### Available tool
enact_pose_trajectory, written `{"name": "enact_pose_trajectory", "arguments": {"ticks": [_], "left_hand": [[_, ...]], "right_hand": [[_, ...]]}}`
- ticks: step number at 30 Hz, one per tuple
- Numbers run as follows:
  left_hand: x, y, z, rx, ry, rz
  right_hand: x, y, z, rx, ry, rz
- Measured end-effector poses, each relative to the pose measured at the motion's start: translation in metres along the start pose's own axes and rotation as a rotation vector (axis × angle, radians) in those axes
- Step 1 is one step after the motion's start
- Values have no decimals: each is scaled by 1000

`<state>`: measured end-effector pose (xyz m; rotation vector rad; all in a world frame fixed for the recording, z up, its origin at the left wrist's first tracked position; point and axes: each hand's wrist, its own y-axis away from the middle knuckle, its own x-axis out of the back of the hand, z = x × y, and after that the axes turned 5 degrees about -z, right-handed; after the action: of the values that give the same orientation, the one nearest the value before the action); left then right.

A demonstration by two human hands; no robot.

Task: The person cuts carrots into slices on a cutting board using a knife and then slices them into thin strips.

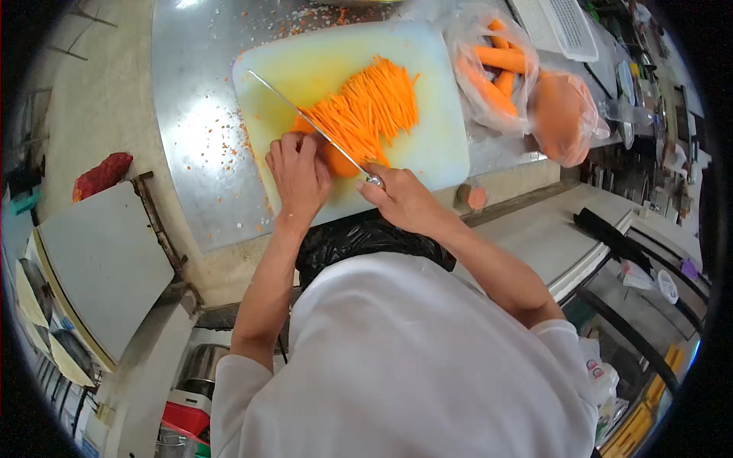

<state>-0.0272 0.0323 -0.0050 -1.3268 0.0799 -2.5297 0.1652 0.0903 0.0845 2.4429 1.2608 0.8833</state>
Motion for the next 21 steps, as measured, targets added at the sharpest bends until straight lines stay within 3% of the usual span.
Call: {"name": "enact_pose_trajectory", "arguments": {"ticks": [3, 6, 12, 15, 18, 21], "left_hand": [[1, 1, 2, 19, 16, 9], [2, 0, 3, 21, 8, 10], [2, -2, 3, 25, 84, 29], [0, -1, -2, 8, 57, 33], [2, -1, -4, 11, 81, 12], [9, -1, 1, 9, 93, 9]], "right_hand": [[20, 28, -39, -129, -28, -78], [-11, 2, 8, 111, 28, 68], [20, 31, -46, -196, -54, -129], [-1, 2, -14, 15, -14, -7], [17, 23, -39, -125, -40, -108], [4, 26, -26, -45, -37, -35]]}}
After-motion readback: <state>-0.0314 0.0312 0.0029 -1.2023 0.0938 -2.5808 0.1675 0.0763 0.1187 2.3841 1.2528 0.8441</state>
